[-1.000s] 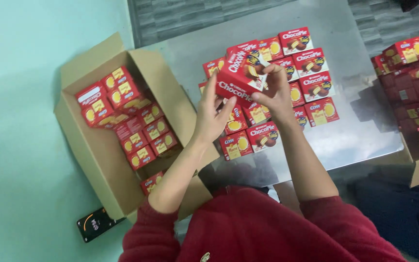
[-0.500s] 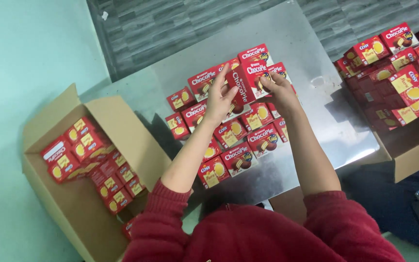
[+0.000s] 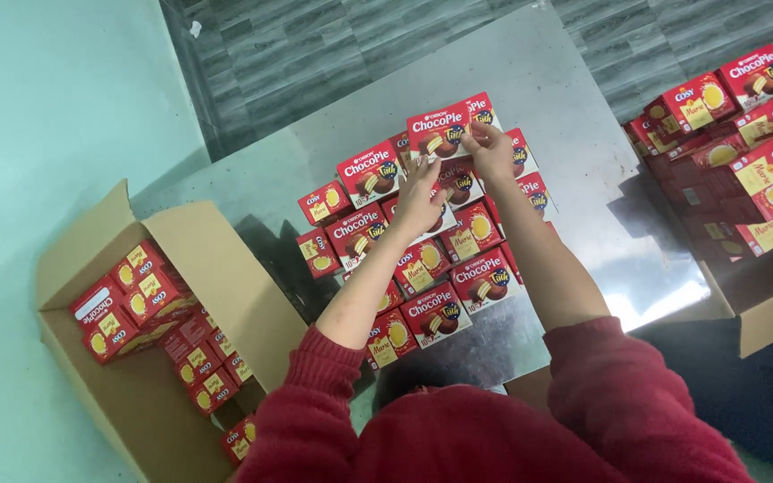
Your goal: Arranging and stacking small snack boxes from a shipping carton onto a metal table.
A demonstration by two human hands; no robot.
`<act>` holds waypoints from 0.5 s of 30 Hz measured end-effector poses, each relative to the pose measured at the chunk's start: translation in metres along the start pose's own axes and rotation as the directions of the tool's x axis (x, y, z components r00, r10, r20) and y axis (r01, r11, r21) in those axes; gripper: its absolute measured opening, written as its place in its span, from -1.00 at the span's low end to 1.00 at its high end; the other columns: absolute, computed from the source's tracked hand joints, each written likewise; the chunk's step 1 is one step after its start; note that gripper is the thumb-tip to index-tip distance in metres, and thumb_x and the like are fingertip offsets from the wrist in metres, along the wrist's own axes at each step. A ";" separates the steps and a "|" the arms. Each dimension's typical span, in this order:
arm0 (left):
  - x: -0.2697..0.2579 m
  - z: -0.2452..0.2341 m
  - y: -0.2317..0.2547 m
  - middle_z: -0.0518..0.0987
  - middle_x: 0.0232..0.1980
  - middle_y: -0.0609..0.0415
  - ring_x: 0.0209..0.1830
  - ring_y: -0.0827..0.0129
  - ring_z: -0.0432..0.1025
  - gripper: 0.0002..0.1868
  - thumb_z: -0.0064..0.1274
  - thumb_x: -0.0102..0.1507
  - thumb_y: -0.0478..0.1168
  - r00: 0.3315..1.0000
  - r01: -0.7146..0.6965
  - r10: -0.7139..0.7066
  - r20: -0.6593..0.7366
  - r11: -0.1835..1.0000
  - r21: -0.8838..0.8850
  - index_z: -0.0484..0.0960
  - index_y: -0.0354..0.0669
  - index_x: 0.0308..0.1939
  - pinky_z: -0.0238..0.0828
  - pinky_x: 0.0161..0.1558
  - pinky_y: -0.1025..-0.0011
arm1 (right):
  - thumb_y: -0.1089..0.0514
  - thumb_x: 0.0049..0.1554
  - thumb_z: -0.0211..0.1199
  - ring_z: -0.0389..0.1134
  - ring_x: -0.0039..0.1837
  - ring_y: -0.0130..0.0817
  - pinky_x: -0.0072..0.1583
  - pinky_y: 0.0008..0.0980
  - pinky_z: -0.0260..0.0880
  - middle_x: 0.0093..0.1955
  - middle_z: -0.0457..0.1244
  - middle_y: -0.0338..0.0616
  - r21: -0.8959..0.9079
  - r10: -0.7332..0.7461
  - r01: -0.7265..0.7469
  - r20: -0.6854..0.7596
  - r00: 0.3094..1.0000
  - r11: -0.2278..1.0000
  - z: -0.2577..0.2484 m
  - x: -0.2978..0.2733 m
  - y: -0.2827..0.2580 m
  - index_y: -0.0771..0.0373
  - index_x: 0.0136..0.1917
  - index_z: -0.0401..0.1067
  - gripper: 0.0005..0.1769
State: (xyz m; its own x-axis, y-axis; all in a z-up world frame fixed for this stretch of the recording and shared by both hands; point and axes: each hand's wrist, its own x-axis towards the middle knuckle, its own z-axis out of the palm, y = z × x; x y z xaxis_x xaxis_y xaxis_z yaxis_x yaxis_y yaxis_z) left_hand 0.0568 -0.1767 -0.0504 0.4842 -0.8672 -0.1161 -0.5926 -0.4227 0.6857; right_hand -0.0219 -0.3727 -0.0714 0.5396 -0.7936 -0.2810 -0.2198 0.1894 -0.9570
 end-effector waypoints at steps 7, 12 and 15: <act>-0.039 -0.037 0.008 0.13 0.77 -0.42 0.79 -0.44 -0.07 -0.25 0.15 0.45 -0.09 0.998 -0.048 0.044 0.053 0.995 0.090 0.33 -0.14 0.71 -0.17 0.61 -0.52 | 0.26 0.32 0.36 0.42 0.46 0.13 0.45 0.06 0.44 0.34 0.43 0.30 -0.265 -0.167 0.188 0.098 0.981 0.946 0.011 -0.040 -0.041 0.20 0.53 0.51 -0.49; -0.124 -0.134 0.050 0.13 0.74 -0.52 0.79 -0.50 -0.15 -0.28 0.22 0.39 -0.21 0.996 -0.088 0.086 0.027 0.988 0.123 0.43 -0.26 0.63 -0.18 0.67 -0.38 | 0.16 0.21 0.47 0.48 0.39 0.04 0.37 0.01 0.48 0.27 0.48 0.12 -0.577 -0.342 0.315 0.065 0.938 0.753 0.009 -0.009 0.006 0.15 0.53 0.53 -0.38; -0.183 -0.183 0.040 0.18 0.72 -0.52 0.78 -0.47 -0.10 -0.34 0.21 0.41 -0.25 0.992 -0.095 0.107 -0.070 0.983 0.156 0.48 -0.30 0.60 -0.15 0.67 -0.30 | 0.30 0.19 0.43 0.48 0.27 0.23 0.23 0.10 0.54 0.26 0.44 0.28 -0.583 -0.548 0.493 0.095 0.831 0.646 0.025 -0.023 -0.007 0.31 0.49 0.56 -0.41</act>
State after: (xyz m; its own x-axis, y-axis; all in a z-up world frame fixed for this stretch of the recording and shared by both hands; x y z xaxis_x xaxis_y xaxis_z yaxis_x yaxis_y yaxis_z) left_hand 0.0620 0.0129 0.1299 0.4619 -0.8869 0.0082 -0.7290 -0.3743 0.5731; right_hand -0.0124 -0.3410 -0.0597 0.6459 -0.7086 0.2843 -0.3503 -0.6059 -0.7143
